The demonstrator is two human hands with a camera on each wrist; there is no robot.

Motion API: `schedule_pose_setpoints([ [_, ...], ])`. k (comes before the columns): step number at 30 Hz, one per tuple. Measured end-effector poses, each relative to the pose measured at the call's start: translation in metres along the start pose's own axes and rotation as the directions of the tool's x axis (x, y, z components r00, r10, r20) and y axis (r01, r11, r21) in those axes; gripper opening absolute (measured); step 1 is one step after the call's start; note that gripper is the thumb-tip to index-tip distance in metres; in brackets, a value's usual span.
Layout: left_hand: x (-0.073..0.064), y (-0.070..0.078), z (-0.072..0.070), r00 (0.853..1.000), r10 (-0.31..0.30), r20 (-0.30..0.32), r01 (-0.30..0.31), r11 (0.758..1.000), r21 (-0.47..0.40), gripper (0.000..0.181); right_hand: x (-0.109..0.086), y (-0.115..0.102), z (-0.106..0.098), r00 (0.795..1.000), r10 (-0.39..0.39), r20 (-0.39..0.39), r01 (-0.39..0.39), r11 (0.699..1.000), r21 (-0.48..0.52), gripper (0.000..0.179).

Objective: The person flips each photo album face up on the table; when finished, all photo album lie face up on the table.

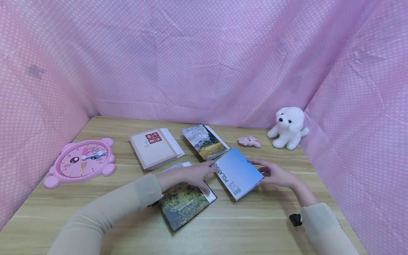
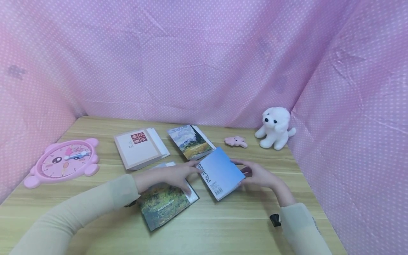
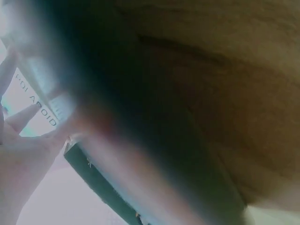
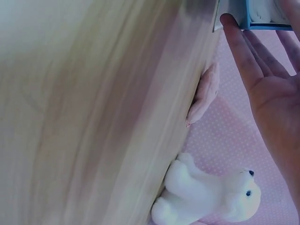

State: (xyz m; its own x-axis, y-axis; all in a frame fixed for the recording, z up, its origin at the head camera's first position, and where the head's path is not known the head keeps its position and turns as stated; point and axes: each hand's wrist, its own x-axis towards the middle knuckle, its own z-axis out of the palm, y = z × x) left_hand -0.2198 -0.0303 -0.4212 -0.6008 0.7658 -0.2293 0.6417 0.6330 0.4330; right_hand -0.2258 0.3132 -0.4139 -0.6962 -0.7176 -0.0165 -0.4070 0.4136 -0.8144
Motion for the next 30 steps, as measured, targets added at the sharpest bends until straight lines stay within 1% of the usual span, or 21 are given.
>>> schedule_pose_setpoints([
  [5, 0.001, 0.0, -0.003, 1.0, 0.012, -0.022, -0.013, 0.999, -0.033, 0.088, 0.001, -0.005, 0.0, 0.999, -0.034, -0.005, 0.034, 0.999, -0.028, 0.077],
  [10, 0.002, 0.003, -0.006, 0.999, 0.004, -0.037, -0.007, 0.997, -0.079, 0.088, 0.001, -0.011, -0.001, 0.999, -0.052, -0.008, 0.051, 0.997, -0.065, 0.077],
  [12, 0.003, 0.003, -0.007, 0.999, 0.011, -0.047, -0.015, 0.996, -0.088, 0.088, 0.0, -0.014, -0.002, 0.999, -0.051, -0.007, 0.051, 0.995, -0.084, 0.077],
  [14, 0.005, 0.002, -0.008, 0.998, 0.025, -0.064, -0.031, 0.996, -0.089, 0.088, 0.0, -0.017, -0.002, 0.999, -0.053, -0.009, 0.052, 0.994, -0.101, 0.077],
  [17, 0.008, 0.002, -0.01, 0.994, 0.055, -0.091, -0.066, 0.991, -0.117, 0.086, -0.001, -0.019, -0.002, 0.998, -0.067, -0.012, 0.065, 0.991, -0.119, 0.078],
  [22, 0.011, 0.003, -0.011, 0.988, 0.081, -0.133, -0.102, 0.983, -0.156, 0.087, -0.002, -0.023, -0.003, 0.993, -0.113, -0.018, 0.11, 0.986, -0.122, 0.078],
  [26, 0.012, 0.004, -0.012, 0.982, 0.075, -0.171, -0.108, 0.976, -0.19, 0.092, -0.002, -0.028, -0.002, 0.988, -0.151, -0.02, 0.145, 0.975, -0.167, 0.076],
  [28, 0.011, 0.004, -0.013, 0.981, 0.067, -0.182, -0.106, 0.971, -0.214, 0.093, -0.003, -0.03, -0.002, 0.988, -0.156, -0.02, 0.149, 0.969, -0.2, 0.074],
  [30, 0.01, 0.004, -0.013, 0.981, 0.055, -0.185, -0.098, 0.968, -0.231, 0.094, -0.003, -0.032, -0.002, 0.989, -0.145, -0.022, 0.136, 0.966, -0.221, 0.073],
])
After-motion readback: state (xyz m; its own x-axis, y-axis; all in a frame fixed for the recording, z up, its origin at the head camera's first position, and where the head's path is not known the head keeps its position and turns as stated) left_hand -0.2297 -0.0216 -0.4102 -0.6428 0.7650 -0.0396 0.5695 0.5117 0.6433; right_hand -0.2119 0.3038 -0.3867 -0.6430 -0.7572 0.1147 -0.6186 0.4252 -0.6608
